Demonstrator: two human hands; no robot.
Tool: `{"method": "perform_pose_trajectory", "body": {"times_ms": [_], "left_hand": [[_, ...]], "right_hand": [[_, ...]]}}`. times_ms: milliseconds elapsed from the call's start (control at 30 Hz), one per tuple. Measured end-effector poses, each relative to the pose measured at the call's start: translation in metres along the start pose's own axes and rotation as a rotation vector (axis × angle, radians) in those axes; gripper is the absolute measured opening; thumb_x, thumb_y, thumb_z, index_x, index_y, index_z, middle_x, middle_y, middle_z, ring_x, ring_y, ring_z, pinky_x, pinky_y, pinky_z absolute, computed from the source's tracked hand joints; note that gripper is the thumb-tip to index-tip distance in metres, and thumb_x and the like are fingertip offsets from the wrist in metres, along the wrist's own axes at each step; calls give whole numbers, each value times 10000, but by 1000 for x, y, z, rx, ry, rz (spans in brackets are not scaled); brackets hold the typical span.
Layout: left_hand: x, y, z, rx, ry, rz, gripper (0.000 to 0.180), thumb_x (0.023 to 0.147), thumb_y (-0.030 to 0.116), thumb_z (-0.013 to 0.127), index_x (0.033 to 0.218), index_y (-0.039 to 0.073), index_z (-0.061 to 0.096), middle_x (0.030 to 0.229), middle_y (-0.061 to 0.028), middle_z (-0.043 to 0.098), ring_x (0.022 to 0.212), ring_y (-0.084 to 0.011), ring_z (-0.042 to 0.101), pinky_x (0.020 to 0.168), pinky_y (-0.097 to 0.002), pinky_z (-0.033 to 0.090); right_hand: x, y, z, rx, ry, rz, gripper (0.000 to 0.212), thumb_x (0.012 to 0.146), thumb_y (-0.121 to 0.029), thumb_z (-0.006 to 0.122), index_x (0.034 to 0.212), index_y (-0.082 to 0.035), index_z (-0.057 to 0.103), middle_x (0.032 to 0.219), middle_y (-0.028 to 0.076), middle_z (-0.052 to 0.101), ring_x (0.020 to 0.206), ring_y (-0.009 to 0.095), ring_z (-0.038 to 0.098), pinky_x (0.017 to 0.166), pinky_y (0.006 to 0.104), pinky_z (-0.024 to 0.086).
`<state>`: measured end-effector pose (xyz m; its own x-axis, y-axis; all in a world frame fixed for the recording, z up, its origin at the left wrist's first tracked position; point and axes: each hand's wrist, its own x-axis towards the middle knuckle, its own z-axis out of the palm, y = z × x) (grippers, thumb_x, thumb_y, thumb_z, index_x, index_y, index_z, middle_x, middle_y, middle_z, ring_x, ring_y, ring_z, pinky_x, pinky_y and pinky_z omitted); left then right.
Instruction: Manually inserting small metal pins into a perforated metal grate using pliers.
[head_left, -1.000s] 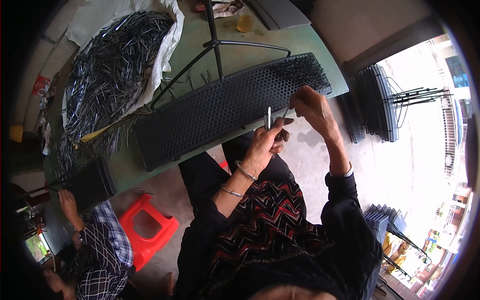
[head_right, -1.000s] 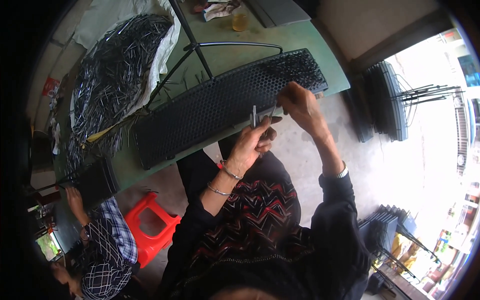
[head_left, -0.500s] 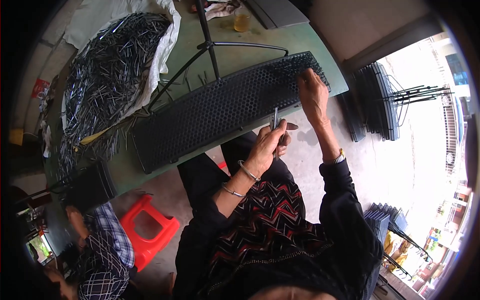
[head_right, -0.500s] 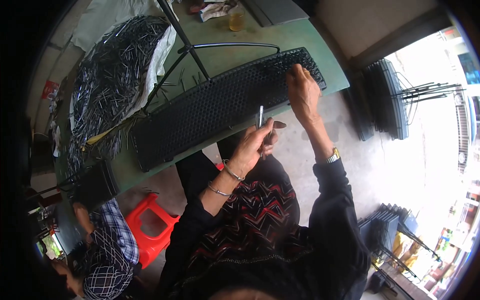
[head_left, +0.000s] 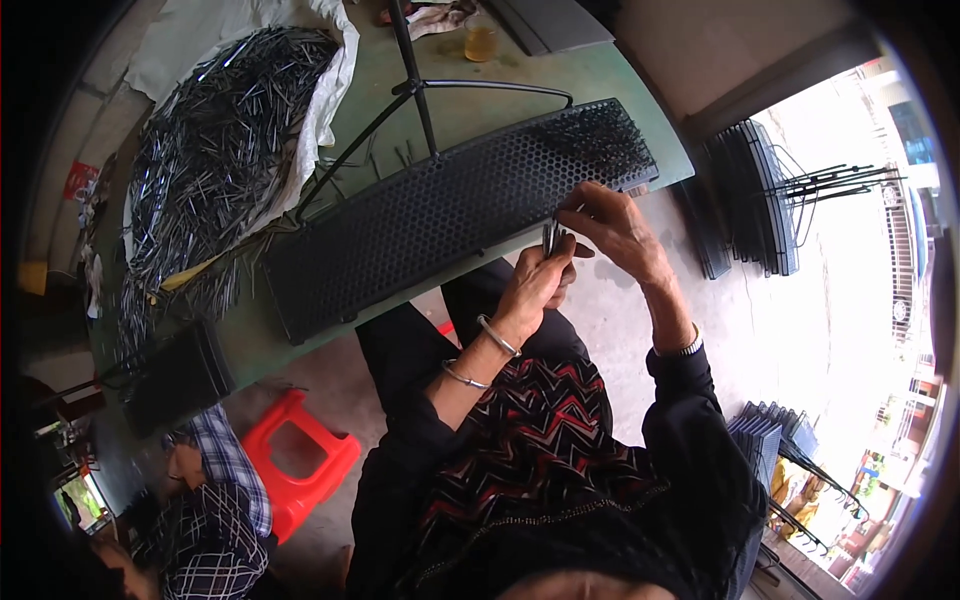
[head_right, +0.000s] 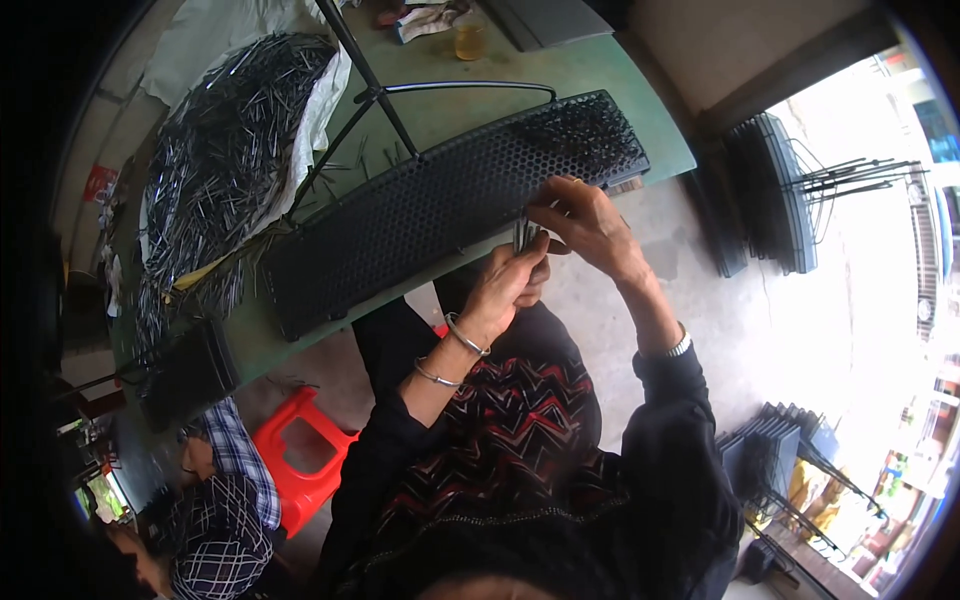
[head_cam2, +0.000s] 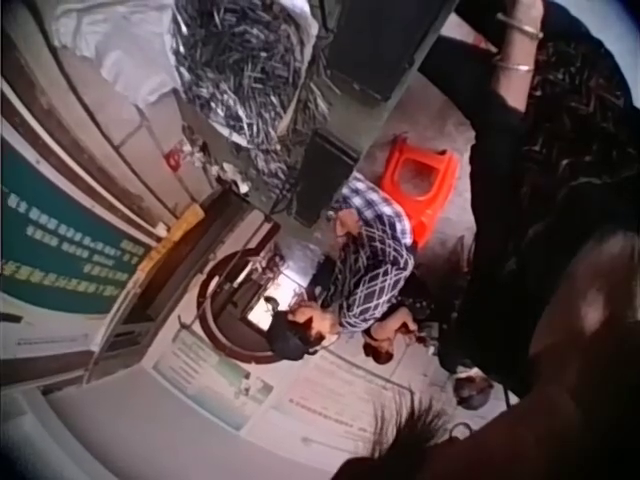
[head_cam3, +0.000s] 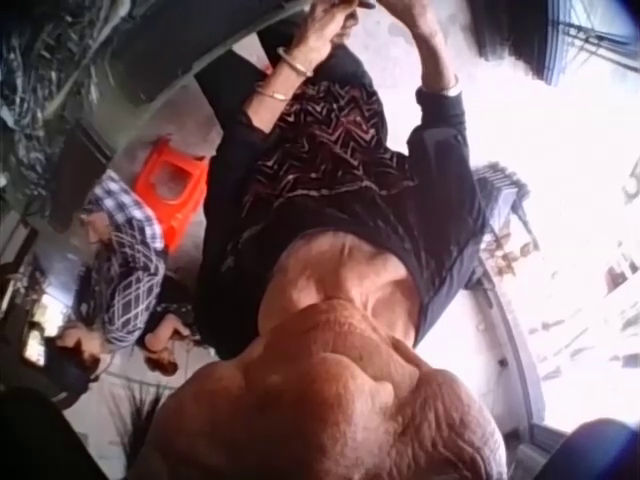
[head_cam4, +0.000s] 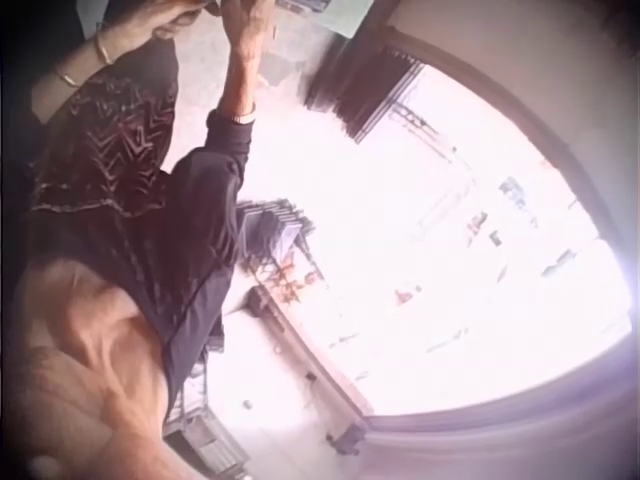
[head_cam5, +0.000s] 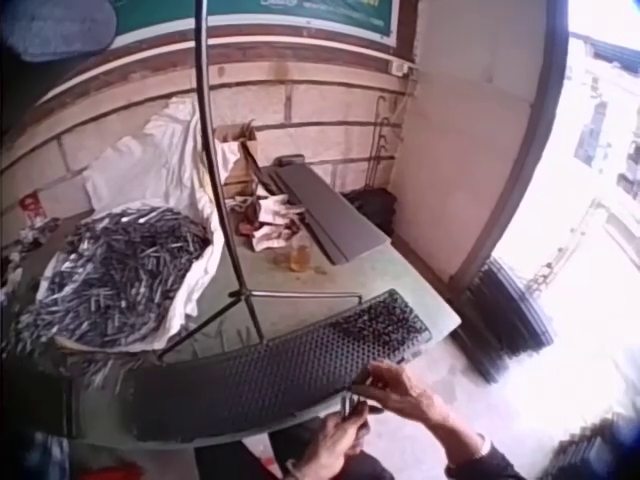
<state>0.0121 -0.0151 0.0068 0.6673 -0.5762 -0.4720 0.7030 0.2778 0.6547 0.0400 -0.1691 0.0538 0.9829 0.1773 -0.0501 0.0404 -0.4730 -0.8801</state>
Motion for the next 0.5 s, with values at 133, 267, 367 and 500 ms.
{"method": "perform_pose_trajectory", "body": {"times_ms": [133, 267, 367, 500], "left_hand": [[1, 0, 0, 11, -28, -2, 353, 970, 398, 514, 919, 75, 646, 546, 115, 297, 417, 11, 204, 378, -185, 140], [0, 8, 5, 32, 1, -30, 331, 967, 384, 526, 762, 125, 537, 554, 112, 278, 435, -1, 203, 405, -205, 125], [3, 7, 2, 47, -9, -28, 334, 971, 388, 516, 846, 91, 605, 554, 110, 295, 425, 2, 206, 389, -198, 137], [6, 5, 0, 91, 26, -11, 354, 973, 384, 510, 895, 65, 642, 554, 105, 317, 412, 3, 211, 367, -193, 147]], "right_hand": [[-3, 0, -2, 152, -64, 140, 156, 871, -126, 625, 941, 11, 599, 754, 46, 583, 670, 98, 562, 550, 256, 472], [-6, 1, 0, 191, -17, 144, 151, 892, -128, 596, 933, 18, 593, 761, 42, 592, 673, 93, 560, 547, 258, 467], [-4, 8, 1, 194, 54, 37, 156, 904, -132, 589, 930, 22, 596, 763, 40, 589, 687, 92, 556, 560, 256, 459], [-5, 0, 2, 254, 38, 107, 164, 917, -146, 581, 928, 17, 604, 757, 33, 580, 686, 80, 534, 569, 248, 442]]}}
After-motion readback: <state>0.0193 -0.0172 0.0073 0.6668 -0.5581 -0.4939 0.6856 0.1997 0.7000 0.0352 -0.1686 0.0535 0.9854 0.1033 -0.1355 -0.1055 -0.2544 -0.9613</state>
